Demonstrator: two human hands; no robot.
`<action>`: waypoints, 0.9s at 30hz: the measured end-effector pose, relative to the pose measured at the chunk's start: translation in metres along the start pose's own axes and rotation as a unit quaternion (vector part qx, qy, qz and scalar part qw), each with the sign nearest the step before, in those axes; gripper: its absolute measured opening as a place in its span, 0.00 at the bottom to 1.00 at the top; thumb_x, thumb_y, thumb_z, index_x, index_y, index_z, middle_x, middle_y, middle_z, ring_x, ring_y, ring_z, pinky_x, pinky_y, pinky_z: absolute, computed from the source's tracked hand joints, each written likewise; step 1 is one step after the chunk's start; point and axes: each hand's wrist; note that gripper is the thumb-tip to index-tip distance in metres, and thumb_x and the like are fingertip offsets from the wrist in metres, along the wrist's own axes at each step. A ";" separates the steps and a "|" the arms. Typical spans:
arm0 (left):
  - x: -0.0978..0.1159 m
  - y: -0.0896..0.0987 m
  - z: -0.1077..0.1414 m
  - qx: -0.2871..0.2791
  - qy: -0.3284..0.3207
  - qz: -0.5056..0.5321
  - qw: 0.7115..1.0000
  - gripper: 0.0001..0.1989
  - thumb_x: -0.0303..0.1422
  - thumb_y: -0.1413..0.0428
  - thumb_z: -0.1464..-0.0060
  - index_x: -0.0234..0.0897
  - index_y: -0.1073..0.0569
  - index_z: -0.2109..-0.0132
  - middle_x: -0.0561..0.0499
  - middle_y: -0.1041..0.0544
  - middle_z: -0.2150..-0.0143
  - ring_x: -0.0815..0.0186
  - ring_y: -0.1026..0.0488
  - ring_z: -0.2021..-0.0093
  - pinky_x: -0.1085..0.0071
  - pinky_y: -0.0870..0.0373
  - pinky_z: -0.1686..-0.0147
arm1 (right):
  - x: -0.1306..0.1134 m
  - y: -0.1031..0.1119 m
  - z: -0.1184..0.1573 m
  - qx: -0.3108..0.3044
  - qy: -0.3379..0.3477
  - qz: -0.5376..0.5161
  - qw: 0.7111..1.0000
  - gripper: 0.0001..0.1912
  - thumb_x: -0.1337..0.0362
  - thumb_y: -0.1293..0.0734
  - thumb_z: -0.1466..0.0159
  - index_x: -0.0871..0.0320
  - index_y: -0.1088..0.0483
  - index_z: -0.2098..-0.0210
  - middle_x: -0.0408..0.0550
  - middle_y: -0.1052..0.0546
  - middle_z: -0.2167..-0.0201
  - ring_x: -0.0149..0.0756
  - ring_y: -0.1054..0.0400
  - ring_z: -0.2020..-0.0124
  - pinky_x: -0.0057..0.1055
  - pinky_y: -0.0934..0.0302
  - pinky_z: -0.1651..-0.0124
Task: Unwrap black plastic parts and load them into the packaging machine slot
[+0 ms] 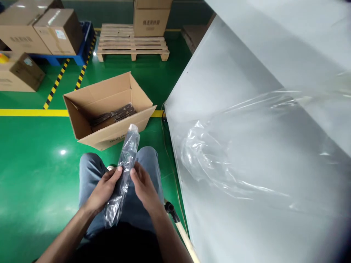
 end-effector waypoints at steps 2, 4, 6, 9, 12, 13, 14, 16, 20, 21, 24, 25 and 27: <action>0.001 -0.003 0.000 -0.018 -0.003 -0.039 0.999 0.36 0.63 0.46 0.41 0.32 0.17 0.52 0.44 0.15 0.58 0.50 0.20 0.50 0.61 0.24 0.48 | 0.004 -0.006 0.001 -0.047 -0.031 -0.037 0.998 0.26 0.38 0.30 0.35 0.53 0.17 0.59 0.48 0.15 0.64 0.45 0.19 0.58 0.41 0.24 0.52; 0.002 -0.003 0.000 -0.023 -0.038 -0.094 0.995 0.36 0.62 0.49 0.39 0.32 0.17 0.54 0.44 0.15 0.60 0.51 0.21 0.52 0.61 0.25 0.50 | 0.006 -0.010 0.002 -0.038 -0.039 -0.057 0.997 0.25 0.38 0.29 0.36 0.54 0.18 0.61 0.48 0.15 0.64 0.45 0.19 0.58 0.41 0.25 0.52; 0.000 0.000 0.001 -0.001 -0.093 -0.143 0.985 0.34 0.59 0.53 0.34 0.33 0.18 0.51 0.44 0.16 0.58 0.51 0.21 0.52 0.60 0.25 0.50 | 0.007 -0.012 0.002 0.018 -0.021 -0.058 0.998 0.23 0.42 0.26 0.37 0.54 0.19 0.56 0.49 0.15 0.60 0.45 0.20 0.54 0.41 0.26 0.48; -0.011 0.006 0.003 0.089 -0.200 -0.199 0.955 0.27 0.54 0.50 0.33 0.35 0.23 0.45 0.41 0.18 0.49 0.52 0.22 0.47 0.57 0.27 0.45 | 0.008 -0.010 -0.001 0.109 0.014 -0.054 0.992 0.21 0.47 0.27 0.35 0.55 0.24 0.51 0.50 0.16 0.55 0.44 0.22 0.50 0.40 0.29 0.43; -0.027 0.008 0.002 0.163 -0.307 -0.269 0.898 0.22 0.49 0.41 0.36 0.36 0.24 0.46 0.40 0.19 0.48 0.53 0.22 0.47 0.57 0.26 0.46 | 0.008 -0.010 -0.004 0.147 0.028 -0.036 0.988 0.18 0.50 0.28 0.33 0.56 0.26 0.51 0.48 0.18 0.56 0.41 0.23 0.53 0.37 0.30 0.46; -0.031 0.008 0.001 0.177 -0.339 -0.292 0.877 0.19 0.47 0.41 0.35 0.36 0.23 0.48 0.41 0.18 0.51 0.54 0.22 0.49 0.58 0.26 0.47 | 0.008 -0.010 -0.005 0.156 0.032 -0.032 0.987 0.17 0.51 0.28 0.33 0.55 0.27 0.51 0.48 0.18 0.56 0.40 0.23 0.54 0.37 0.30 0.47; -0.035 0.007 -0.002 0.186 -0.369 -0.312 0.856 0.15 0.44 0.41 0.33 0.37 0.22 0.51 0.43 0.17 0.54 0.56 0.21 0.52 0.60 0.25 0.49 | 0.008 -0.011 -0.005 0.164 0.036 -0.030 0.985 0.17 0.51 0.28 0.33 0.55 0.28 0.51 0.47 0.19 0.56 0.40 0.24 0.55 0.36 0.30 0.48; -0.039 0.006 -0.007 0.204 -0.428 -0.335 0.814 0.10 0.38 0.44 0.30 0.39 0.20 0.54 0.45 0.17 0.57 0.59 0.20 0.56 0.62 0.25 0.52 | 0.009 -0.014 -0.006 0.181 0.048 -0.033 0.982 0.18 0.52 0.28 0.34 0.54 0.29 0.50 0.48 0.19 0.54 0.39 0.24 0.55 0.37 0.30 0.49; -0.040 0.008 -0.013 0.225 -0.485 -0.338 0.774 0.09 0.34 0.42 0.31 0.39 0.18 0.56 0.48 0.16 0.62 0.62 0.21 0.62 0.66 0.25 0.57 | 0.010 -0.016 -0.007 0.208 0.070 -0.020 0.976 0.18 0.51 0.28 0.34 0.54 0.28 0.52 0.49 0.19 0.55 0.41 0.25 0.55 0.39 0.31 0.48; -0.038 0.009 -0.012 0.221 -0.476 -0.327 0.786 0.09 0.35 0.42 0.31 0.38 0.17 0.57 0.49 0.16 0.63 0.63 0.21 0.64 0.67 0.26 0.59 | 0.010 -0.015 -0.007 0.209 0.073 -0.013 0.975 0.17 0.50 0.29 0.34 0.55 0.28 0.52 0.49 0.19 0.56 0.41 0.25 0.55 0.40 0.31 0.48; -0.029 0.013 -0.006 0.192 -0.390 -0.261 0.862 0.14 0.40 0.42 0.32 0.38 0.17 0.62 0.50 0.17 0.67 0.65 0.23 0.68 0.70 0.28 0.65 | 0.011 -0.008 -0.009 0.193 0.086 0.011 0.977 0.17 0.49 0.29 0.33 0.54 0.25 0.52 0.48 0.19 0.58 0.43 0.25 0.55 0.41 0.30 0.49; -0.025 0.015 -0.004 0.180 -0.348 -0.233 0.890 0.15 0.42 0.41 0.33 0.38 0.17 0.63 0.51 0.18 0.68 0.66 0.23 0.69 0.71 0.29 0.66 | 0.011 -0.005 -0.010 0.181 0.088 0.018 0.979 0.17 0.48 0.29 0.33 0.53 0.25 0.53 0.48 0.18 0.58 0.44 0.24 0.55 0.42 0.30 0.48; -0.016 0.021 -0.003 0.165 -0.262 -0.178 0.934 0.18 0.45 0.40 0.35 0.38 0.18 0.66 0.52 0.21 0.73 0.67 0.27 0.73 0.73 0.32 0.71 | 0.013 0.004 -0.012 0.147 0.074 0.012 0.986 0.19 0.45 0.30 0.33 0.52 0.23 0.55 0.49 0.18 0.60 0.48 0.23 0.53 0.44 0.30 0.47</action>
Point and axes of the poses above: each hand's wrist, its own z-axis away from the middle knuckle, its own y-axis out of the back of the hand, x = y × z
